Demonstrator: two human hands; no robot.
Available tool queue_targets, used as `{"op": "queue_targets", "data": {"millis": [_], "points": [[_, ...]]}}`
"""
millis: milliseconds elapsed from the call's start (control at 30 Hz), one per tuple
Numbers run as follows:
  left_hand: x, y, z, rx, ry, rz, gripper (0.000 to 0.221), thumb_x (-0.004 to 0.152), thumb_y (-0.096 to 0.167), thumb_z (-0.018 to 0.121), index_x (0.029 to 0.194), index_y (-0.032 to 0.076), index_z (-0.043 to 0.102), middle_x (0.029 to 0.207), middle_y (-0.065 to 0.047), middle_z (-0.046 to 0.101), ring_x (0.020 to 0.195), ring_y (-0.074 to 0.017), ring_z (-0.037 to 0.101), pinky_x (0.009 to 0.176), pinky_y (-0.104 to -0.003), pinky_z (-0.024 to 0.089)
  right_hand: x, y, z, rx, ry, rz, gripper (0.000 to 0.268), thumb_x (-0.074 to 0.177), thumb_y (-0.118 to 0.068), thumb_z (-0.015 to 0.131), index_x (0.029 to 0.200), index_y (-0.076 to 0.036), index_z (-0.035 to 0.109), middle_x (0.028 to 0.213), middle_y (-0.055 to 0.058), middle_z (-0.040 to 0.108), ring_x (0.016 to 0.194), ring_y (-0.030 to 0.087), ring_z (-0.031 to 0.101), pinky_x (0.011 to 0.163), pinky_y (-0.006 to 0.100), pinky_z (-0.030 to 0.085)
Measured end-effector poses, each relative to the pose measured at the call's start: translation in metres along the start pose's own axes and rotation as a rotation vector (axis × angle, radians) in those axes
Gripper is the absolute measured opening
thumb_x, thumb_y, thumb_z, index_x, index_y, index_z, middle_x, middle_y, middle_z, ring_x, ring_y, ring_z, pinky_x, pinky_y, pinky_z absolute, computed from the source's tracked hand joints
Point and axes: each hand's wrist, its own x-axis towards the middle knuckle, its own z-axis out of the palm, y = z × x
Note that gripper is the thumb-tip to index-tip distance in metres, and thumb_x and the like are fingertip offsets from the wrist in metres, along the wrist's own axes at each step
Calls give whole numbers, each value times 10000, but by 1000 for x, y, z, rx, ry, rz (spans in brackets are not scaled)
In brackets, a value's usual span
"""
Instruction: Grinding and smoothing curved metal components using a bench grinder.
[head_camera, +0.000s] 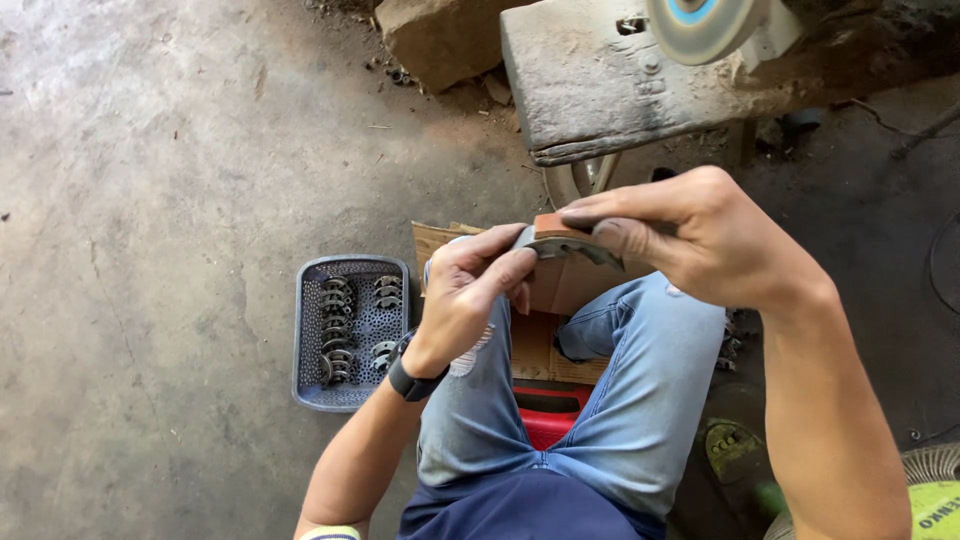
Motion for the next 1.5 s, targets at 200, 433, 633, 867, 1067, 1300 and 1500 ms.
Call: {"op": "queue_targets", "data": {"millis": [200, 433, 633, 867, 1067, 1300, 1500], "points": [[-1, 2, -1, -90, 15, -2, 304, 1031, 57, 627, 1279, -117, 661, 913, -61, 678, 707, -97, 591, 614, -295, 555, -2, 4, -3, -6, -28, 292, 295, 959, -209, 727, 1235, -122, 778, 771, 82, 785, 583, 108, 562, 520, 251, 472], [-1, -2, -3, -102, 9, 4, 316, 1031, 60, 624, 1289, -121, 651, 967, -77, 690, 723, -108, 593, 626, -310, 569, 2, -8, 3, -29, 37, 56, 281, 924, -139, 739, 1193, -62, 762, 980, 77, 823, 764, 66, 711, 676, 221, 582], [2, -14, -6, -99, -6, 39, 336, 1035, 54, 640, 1320, -124, 631, 950, -90, 683, 742, -142, 642, 663, -319, 577, -20, 7, -2, 298, 415, 80, 280, 973, -40, 669, 1252, -43, 688, 1119, 136, 778, 961, 177, 776, 855, 308, 659], [62, -51, 9, 16, -42, 30, 346, 1018, 31, 611, 1338, -102, 621, 964, -75, 719, 800, -126, 687, 748, -275, 564, -61, 139, 65, 837, 689, 405, 202, 954, -33, 650, 1152, -3, 627, 818, 78, 659, 659, 163, 642, 593, 291, 560], [170, -124, 40, 101, -54, 21, 317, 992, 58, 651, 1282, -66, 664, 944, -49, 727, 784, -87, 674, 708, -274, 579, -26, 219, 50, 1120, 948, 507, 104, 1003, -131, 616, 1061, -50, 647, 761, 33, 641, 574, 128, 577, 446, 254, 435], [271, -164, 58, 557, -65, -84, 192, 934, 142, 690, 917, -45, 725, 666, -117, 712, 569, -125, 684, 544, -304, 537, 1, 349, 4, 1141, 1209, 593, 109, 1020, -121, 621, 1060, -23, 649, 845, 65, 677, 641, 134, 617, 478, 253, 444], [298, -193, 55, 677, 19, 114, 171, 905, 122, 726, 903, -48, 709, 691, -224, 662, 557, -247, 642, 570, -367, 501, 12, 388, -10, 1165, 1214, 531, 132, 1025, -127, 623, 1052, 1, 644, 874, 91, 686, 645, 142, 620, 483, 251, 454]]}}
